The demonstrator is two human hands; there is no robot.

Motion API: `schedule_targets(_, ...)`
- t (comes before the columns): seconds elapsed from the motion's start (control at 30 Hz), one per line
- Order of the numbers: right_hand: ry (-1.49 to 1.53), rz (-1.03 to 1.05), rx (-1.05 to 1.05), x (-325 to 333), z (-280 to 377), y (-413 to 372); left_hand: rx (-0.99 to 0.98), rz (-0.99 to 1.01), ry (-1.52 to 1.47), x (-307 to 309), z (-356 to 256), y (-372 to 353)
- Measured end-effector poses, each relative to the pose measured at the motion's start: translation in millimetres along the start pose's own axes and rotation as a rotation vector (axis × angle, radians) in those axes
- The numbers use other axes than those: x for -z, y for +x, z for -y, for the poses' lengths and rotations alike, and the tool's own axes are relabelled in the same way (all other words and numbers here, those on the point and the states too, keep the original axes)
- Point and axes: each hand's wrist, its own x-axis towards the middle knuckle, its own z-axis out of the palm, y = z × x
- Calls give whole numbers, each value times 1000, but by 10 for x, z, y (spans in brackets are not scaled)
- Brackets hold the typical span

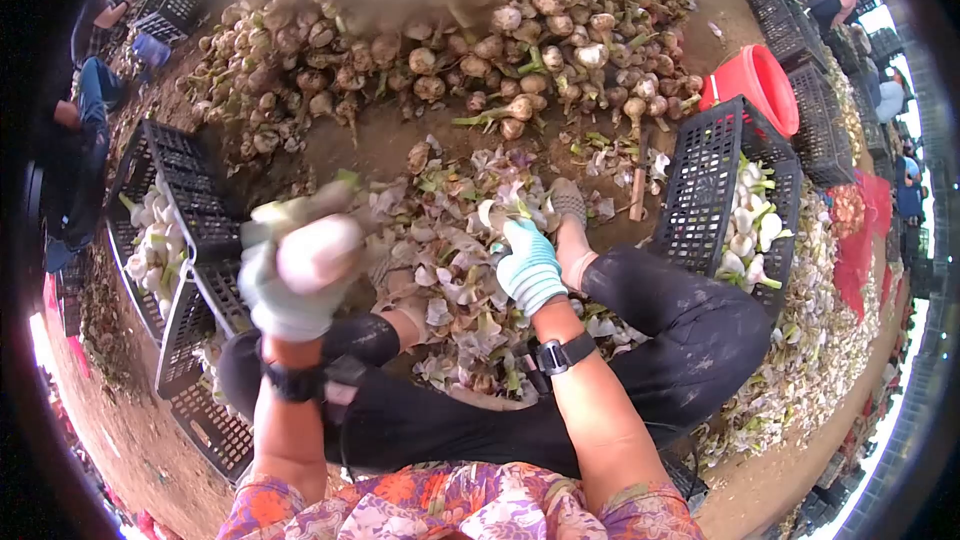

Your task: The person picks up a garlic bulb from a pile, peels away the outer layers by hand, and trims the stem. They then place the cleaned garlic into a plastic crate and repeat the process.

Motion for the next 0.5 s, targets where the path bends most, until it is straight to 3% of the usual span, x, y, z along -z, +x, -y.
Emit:
schedule_targets(0.03,228,87,-211,98,107,65,-55,367,-464,211,-82,67)
schedule_targets(0.07,353,14,-235,-66,-277,166,-106,728,-926,444,-144,123)
schedule_targets(0.1,257,-18,-194,44,-185,236,-158,1082,-1388,572,-170,171)
schedule_targets(0.17,-179,-100,-62,140,-248,509,-216,670,-1423,616,-165,30)
schedule_targets(0.2,-32,-91,-165,117,-369,677,-47,224,-1221,532,-143,-74)
schedule_targets(0.3,-225,-134,-76,38,-722,1251,348,67,-753,165,17,19)
schedule_targets(0.33,-336,-165,-11,5,-854,1461,406,76,-695,92,111,51)
schedule_targets(0.37,-442,-194,57,-51,-971,1680,498,54,-438,47,186,68)
schedule_targets(0.4,-624,-31,-53,-26,-875,1896,540,87,-374,54,254,78)
schedule_targets(0.5,-641,147,-148,-154,-857,2321,706,90,-361,80,345,161)
